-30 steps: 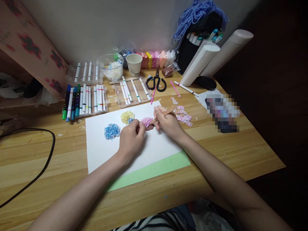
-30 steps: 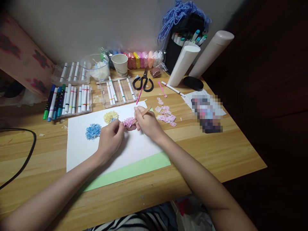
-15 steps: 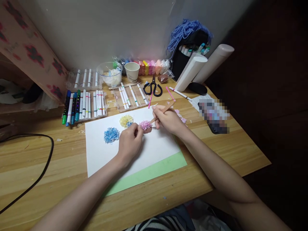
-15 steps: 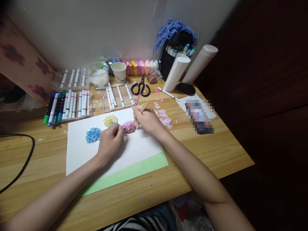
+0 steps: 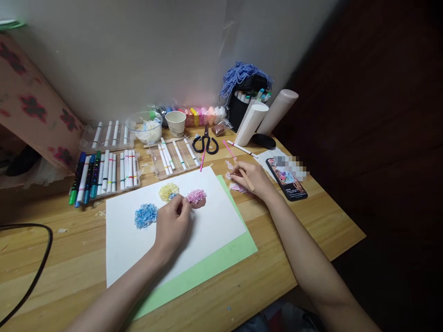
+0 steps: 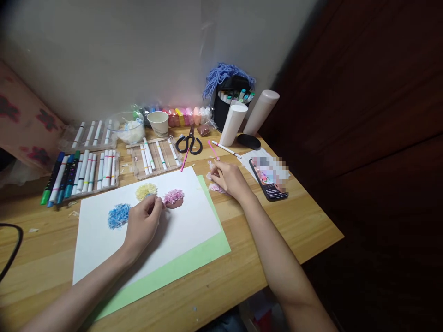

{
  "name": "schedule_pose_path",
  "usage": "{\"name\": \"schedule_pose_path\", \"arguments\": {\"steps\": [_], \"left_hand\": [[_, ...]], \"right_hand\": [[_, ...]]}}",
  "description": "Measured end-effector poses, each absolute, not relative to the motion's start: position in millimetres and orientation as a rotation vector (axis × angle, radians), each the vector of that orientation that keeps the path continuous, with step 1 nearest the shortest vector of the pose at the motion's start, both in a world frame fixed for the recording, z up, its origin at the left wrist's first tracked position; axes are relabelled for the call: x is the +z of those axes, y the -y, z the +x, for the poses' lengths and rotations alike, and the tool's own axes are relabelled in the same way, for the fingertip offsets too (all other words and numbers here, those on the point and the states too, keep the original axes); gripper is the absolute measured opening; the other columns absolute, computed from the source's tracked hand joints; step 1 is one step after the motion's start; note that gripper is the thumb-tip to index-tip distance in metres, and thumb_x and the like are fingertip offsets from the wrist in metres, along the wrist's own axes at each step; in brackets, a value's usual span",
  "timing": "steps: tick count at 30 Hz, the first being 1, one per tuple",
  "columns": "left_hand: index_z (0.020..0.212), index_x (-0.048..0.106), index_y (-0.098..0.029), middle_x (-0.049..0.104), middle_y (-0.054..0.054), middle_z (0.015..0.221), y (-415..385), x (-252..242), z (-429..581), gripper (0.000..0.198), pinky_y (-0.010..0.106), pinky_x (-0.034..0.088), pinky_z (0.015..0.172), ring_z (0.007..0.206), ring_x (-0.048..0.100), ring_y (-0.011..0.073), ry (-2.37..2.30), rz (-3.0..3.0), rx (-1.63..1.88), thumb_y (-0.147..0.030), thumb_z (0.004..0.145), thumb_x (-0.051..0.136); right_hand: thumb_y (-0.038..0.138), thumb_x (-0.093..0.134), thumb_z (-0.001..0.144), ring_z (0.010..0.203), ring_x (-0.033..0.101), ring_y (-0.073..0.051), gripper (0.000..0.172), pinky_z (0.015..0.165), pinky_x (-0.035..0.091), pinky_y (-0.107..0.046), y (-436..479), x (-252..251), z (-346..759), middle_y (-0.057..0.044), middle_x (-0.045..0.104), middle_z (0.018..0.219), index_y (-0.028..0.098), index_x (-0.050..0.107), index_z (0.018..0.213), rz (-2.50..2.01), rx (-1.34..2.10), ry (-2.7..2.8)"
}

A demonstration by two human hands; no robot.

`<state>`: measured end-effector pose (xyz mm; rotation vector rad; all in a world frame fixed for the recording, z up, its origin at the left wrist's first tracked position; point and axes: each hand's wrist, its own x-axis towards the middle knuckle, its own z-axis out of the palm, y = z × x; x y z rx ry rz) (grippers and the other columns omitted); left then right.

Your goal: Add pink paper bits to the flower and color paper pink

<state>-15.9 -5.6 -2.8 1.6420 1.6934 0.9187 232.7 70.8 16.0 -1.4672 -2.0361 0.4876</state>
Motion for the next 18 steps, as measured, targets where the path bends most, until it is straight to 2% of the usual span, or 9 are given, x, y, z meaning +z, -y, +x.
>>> {"name": "schedule_pose_path", "arguments": {"steps": [4, 12, 16, 18], "left_hand": [[0.059, 0.038, -0.019, 0.039, -0.005, 0.052, 5, -3, -16, 0.032, 0.024, 0.028, 0.054, 0.054, 0.038, 0.0114, -1.685, 1.634, 0.921, -0.031, 0.089, 0.041], [0.06, 0.044, -0.019, 0.042, -0.005, 0.052, 6, 0, -16, 0.031, 0.025, 0.03, 0.054, 0.053, 0.04, 0.0115, -1.701, 1.596, 0.898, -0.032, 0.089, 0.041], [0.06, 0.045, -0.019, 0.043, -0.005, 0.053, 5, 0, -16, 0.031, 0.024, 0.03, 0.054, 0.054, 0.041, 0.0117, -1.692, 1.584, 0.918, -0.032, 0.088, 0.042], [0.06, 0.044, -0.019, 0.042, -0.005, 0.053, 5, -1, -16, 0.031, 0.024, 0.03, 0.054, 0.054, 0.04, 0.0115, -1.683, 1.588, 0.93, -0.032, 0.088, 0.042]], "right_hand": [[0.011, 0.062, 0.072, 0.062, 0.056, -0.015, 0.004, 0.061, 0.04, -0.026, -76, 13, 241, -0.003, 0.063, 0.068, 0.015, 0.061, 0.071, -1.557, 0.331, 2.017], [0.008, 0.06, 0.067, 0.058, 0.053, -0.014, 0.007, 0.057, 0.037, -0.024, -79, 8, 248, -0.002, 0.061, 0.064, 0.015, 0.06, 0.068, -1.651, 0.317, 2.013], [0.014, 0.061, 0.069, 0.057, 0.054, -0.014, 0.002, 0.056, 0.038, -0.025, -78, 11, 246, -0.001, 0.06, 0.062, 0.016, 0.061, 0.068, -1.623, 0.375, 1.907], [0.02, 0.064, 0.069, 0.061, 0.056, -0.016, 0.005, 0.057, 0.04, -0.026, -76, 15, 245, -0.002, 0.062, 0.065, 0.016, 0.061, 0.07, -1.583, 0.476, 1.785]]}}
